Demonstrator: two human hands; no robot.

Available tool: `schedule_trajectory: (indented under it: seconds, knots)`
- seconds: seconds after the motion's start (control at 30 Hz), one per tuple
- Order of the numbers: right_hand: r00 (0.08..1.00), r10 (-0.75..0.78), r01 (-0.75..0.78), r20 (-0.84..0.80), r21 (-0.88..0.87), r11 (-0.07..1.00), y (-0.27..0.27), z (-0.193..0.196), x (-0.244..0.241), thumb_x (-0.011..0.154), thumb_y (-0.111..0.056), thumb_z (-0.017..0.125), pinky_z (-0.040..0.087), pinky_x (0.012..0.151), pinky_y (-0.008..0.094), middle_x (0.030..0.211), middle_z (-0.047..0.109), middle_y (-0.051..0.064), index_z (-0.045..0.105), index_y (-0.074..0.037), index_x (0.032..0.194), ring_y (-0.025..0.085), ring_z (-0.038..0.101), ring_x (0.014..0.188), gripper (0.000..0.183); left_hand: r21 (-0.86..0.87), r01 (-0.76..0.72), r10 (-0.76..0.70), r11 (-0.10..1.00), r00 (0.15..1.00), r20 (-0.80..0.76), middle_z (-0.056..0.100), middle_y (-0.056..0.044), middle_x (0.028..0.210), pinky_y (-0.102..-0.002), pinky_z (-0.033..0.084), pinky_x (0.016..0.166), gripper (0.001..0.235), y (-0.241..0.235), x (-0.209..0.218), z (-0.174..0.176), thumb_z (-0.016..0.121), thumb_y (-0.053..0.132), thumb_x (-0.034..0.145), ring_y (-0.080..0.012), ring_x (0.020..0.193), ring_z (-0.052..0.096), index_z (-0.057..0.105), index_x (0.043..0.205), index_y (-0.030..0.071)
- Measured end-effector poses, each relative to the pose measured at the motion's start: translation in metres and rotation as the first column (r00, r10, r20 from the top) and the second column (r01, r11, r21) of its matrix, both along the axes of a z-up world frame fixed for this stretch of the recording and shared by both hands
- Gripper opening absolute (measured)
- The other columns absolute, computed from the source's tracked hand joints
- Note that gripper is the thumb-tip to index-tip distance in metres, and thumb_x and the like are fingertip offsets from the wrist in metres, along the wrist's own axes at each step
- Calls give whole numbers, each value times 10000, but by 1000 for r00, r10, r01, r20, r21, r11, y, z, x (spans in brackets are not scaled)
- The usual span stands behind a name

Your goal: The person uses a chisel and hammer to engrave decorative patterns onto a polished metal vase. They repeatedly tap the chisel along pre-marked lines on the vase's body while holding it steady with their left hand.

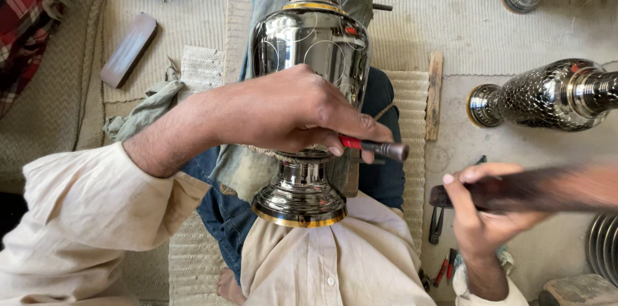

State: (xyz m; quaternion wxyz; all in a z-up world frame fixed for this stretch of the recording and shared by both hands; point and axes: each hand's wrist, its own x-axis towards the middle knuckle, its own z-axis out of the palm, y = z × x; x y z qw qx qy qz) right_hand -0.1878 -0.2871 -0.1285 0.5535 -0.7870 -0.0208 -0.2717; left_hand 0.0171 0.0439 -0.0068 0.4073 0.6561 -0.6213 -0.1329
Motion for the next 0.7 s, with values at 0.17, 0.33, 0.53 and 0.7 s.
schedule_trajectory:
  seconds: [0.17,0.33,0.53,0.7]
  knots:
    - [996,42,2,74,-511,860,0,40,24,830,156,719,569,757,343,989,631,105,383,-103,1412,192,637,792,721,63,41,-39,997,999,-21,772,-97,1122,-455,577,799,555,-1,3,2,733,155,902,-312,995,742,593,1439,146]
    - [996,75,-93,-56,-534,840,2,56,46,797,153,703,534,609,355,881,621,141,471,-172,1299,215,602,674,642,-37,-71,70,997,997,-10,768,-106,1140,-432,596,832,526,8,-6,-7,736,148,945,-296,1009,752,582,1448,131]
    - [956,230,-290,-184,-460,839,-11,79,64,915,90,724,570,667,324,963,626,109,363,-257,1517,188,648,773,783,-120,-260,267,958,963,48,761,-96,1162,-414,609,877,591,12,-25,-15,756,128,918,-288,1021,752,563,1477,128]
    - [906,365,-423,-214,-481,768,-7,110,92,926,-1,717,585,670,308,971,644,68,271,-253,1638,170,660,774,876,-136,-474,470,870,881,-62,806,-7,1146,-357,611,809,515,18,-48,-20,745,48,956,-204,935,763,600,1440,147]
